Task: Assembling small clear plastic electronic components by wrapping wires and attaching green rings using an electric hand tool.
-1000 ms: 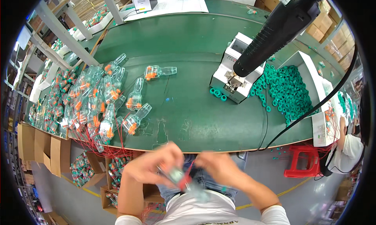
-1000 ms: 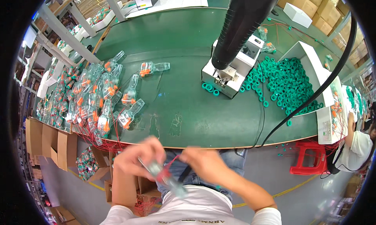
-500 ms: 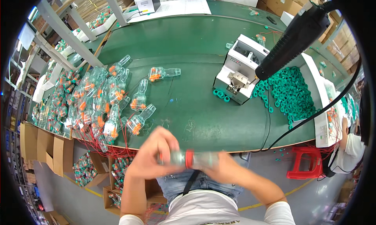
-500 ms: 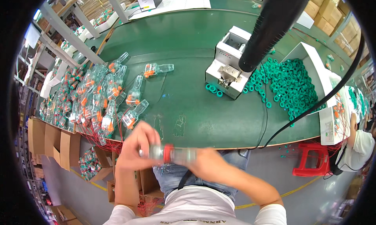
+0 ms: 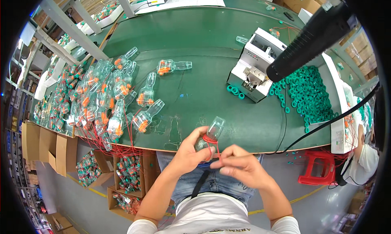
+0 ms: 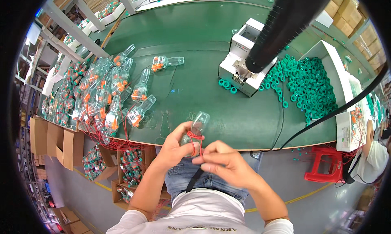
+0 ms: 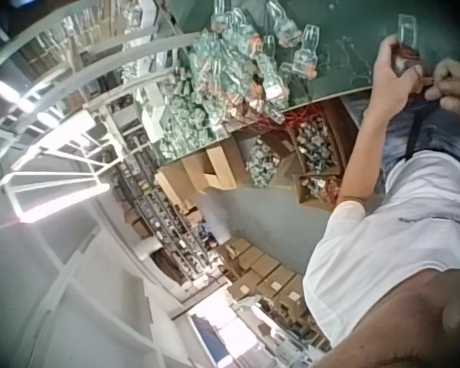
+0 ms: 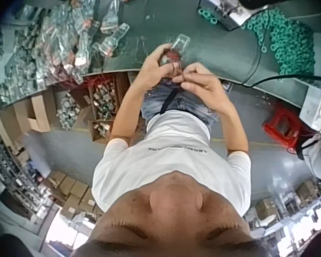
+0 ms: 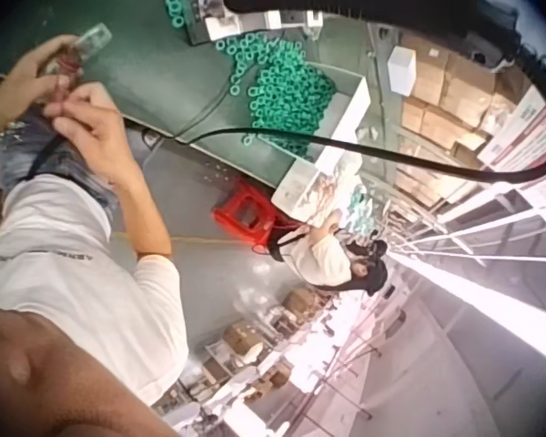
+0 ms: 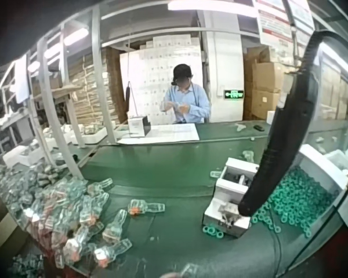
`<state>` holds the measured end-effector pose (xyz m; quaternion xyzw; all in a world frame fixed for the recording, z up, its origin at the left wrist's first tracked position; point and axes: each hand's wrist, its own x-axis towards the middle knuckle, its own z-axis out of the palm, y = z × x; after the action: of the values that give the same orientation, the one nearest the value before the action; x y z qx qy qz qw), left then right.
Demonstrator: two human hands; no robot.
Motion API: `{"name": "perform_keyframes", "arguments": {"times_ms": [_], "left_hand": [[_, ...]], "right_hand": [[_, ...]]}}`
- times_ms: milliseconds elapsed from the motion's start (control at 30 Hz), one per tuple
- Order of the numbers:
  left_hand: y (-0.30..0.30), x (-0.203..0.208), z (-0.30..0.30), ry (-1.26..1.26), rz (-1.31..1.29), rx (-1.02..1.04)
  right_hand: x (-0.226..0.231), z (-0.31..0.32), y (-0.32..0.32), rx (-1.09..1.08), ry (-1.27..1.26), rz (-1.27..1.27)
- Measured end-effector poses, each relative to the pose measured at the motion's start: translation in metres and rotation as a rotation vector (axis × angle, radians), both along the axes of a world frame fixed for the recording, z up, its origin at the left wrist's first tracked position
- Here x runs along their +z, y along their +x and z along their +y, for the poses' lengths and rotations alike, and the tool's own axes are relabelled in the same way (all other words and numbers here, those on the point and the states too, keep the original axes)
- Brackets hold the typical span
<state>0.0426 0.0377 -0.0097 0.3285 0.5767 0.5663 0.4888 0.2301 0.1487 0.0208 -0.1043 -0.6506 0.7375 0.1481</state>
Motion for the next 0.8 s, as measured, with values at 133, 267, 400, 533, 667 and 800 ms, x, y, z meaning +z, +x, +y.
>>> {"name": "perform_keyframes", "arguments": {"times_ms": [133,267,400,533,667,800], "left_hand": [[0.021,0.005,0.008,0.074,-0.262,0.112],[0.041,-0.011,0.010,0.190,-0.272,0.250],[0.050,-0.007,0.013,0.230,-0.407,0.394],[0.059,0.009,0.013,0.320,-0.534,0.478],[0.057,0.013,0.013,0.250,-0.647,0.484],[0.048,0.001,0.007,0.232,-0.618,0.411]], "right_hand": [[-0.012,-0.009,-0.010,-0.470,-0.091,0.021],[-0.022,-0.022,-0.030,-0.734,-0.297,0.109],[-0.033,-0.040,-0.033,-0.818,-0.163,-0.054],[-0.034,-0.041,-0.029,-0.726,0.529,-0.063],[-0.017,-0.040,-0.026,-0.623,0.719,-0.086],[-0.017,-0.026,-0.020,-0.525,0.547,-0.166]]}}
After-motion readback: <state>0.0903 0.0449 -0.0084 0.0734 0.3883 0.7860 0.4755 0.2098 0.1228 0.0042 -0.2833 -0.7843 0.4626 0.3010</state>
